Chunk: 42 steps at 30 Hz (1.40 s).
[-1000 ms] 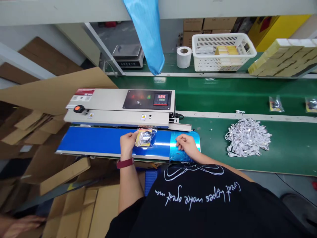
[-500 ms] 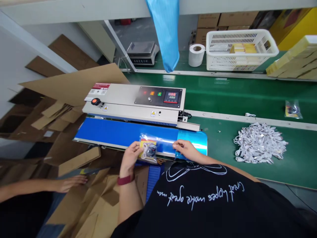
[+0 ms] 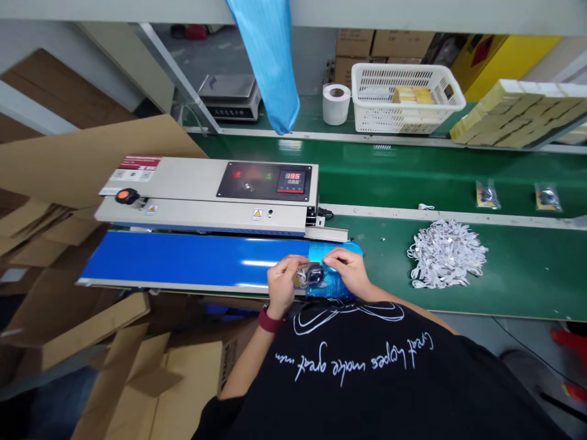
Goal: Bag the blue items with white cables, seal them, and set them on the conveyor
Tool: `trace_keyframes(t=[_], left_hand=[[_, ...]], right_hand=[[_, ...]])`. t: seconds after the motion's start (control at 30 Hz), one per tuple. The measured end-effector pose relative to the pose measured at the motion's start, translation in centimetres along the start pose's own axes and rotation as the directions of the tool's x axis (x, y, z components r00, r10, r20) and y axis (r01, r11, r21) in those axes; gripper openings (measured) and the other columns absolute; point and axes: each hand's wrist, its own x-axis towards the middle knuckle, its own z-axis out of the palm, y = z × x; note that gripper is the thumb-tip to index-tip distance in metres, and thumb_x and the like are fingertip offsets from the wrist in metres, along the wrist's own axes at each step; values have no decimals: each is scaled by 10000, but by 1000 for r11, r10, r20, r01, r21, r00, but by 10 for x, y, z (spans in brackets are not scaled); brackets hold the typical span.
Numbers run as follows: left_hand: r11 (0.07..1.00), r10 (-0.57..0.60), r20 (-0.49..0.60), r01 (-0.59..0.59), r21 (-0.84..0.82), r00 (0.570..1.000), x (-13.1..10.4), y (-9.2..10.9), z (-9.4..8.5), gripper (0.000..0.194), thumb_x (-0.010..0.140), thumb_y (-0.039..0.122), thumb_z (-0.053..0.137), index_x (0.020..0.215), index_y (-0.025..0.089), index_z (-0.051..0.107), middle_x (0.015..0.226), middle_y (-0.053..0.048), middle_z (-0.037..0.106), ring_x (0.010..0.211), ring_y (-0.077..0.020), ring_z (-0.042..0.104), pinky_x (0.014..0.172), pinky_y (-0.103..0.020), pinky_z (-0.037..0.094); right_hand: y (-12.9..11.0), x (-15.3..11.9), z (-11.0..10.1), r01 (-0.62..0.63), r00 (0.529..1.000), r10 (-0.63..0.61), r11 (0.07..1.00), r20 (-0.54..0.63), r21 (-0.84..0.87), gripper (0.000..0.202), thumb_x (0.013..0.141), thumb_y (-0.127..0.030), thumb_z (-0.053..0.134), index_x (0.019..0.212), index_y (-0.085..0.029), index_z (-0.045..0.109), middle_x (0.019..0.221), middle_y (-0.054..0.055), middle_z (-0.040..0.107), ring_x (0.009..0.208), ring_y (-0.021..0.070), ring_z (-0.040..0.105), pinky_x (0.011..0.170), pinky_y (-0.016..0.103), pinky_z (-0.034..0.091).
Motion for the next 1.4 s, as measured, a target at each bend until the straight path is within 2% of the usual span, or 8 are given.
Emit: trace_keyframes(t=[0.1, 0.27, 0.47, 0.6, 0.73, 0.9, 1.2, 1.4], left_hand=[[978, -101, 10, 102, -180, 995, 3, 4, 19, 242, 775, 335, 624, 619, 157, 675, 665, -49, 662, 660, -173, 608, 690, -298, 481], [936, -238, 63, 246, -252, 969, 9, 12, 39, 338, 750, 428, 650, 580, 137, 667, 635, -69, 662, 638, -179, 618, 701, -316, 488], [901, -309, 242, 364, -235, 920, 0, -6, 34, 358, 706, 377, 724, 976, 147, 671, 947, -80, 704, 775, -183, 650, 666, -268, 510], [845, -437, 344, 510, -162, 831, -9, -20, 31, 381, 655, 334, 764, 948, 127, 637, 855, -75, 697, 600, -157, 615, 464, -249, 491], [814, -493, 213, 534, -230, 843, -7, -25, 31, 340, 636, 331, 770, 861, 108, 645, 776, -63, 682, 596, -164, 616, 422, -252, 508], [852, -451, 66, 452, -265, 890, 10, -24, 18, 369, 608, 333, 785, 867, 104, 658, 760, -59, 686, 592, -165, 627, 408, -248, 527], [876, -424, -56, 393, -280, 904, 22, -24, -20, 304, 601, 264, 783, 815, 84, 663, 738, -68, 682, 582, -172, 629, 388, -243, 510], [909, -382, -185, 332, -250, 906, 37, -25, -64, 268, 623, 237, 746, 819, 72, 664, 719, -78, 679, 553, -174, 620, 373, -240, 481]], right_hand=[[-3, -1, -10, 15, 1000, -14, 997, -21, 71, 136, 710, -312, 673, 623, -208, 684, 683, 25, 644, 686, 181, 579, 690, 320, 452], [-1, 7, -17, -105, 980, 151, 947, -129, 305, 196, 687, -299, 617, 524, -201, 570, 559, -3, 562, 577, 155, 535, 611, 295, 446], [5, 19, -17, -127, 909, 286, 883, -304, 451, 279, 670, -379, 666, 560, -204, 479, 539, -32, 504, 507, 120, 479, 492, 242, 402], [15, 21, -19, -148, 871, 369, 826, -323, 544, 294, 638, -389, 726, 577, -184, 525, 563, -17, 545, 504, 102, 491, 449, 211, 393], [22, 17, -23, -264, 879, 429, 800, -206, 538, 314, 661, -442, 723, 650, -156, 593, 645, 19, 597, 561, 116, 551, 461, 218, 459], [21, 8, -27, -371, 882, 454, 834, -127, 409, 367, 685, -487, 686, 805, -143, 642, 711, 47, 637, 578, 132, 578, 448, 237, 498], [25, -4, -40, -388, 888, 449, 851, -106, 352, 340, 684, -459, 684, 810, -145, 655, 688, 25, 632, 572, 114, 579, 463, 210, 460], [27, -6, -44, -400, 886, 453, 855, -98, 331, 339, 681, -452, 693, 801, -137, 653, 675, 25, 631, 572, 112, 577, 472, 210, 445]])
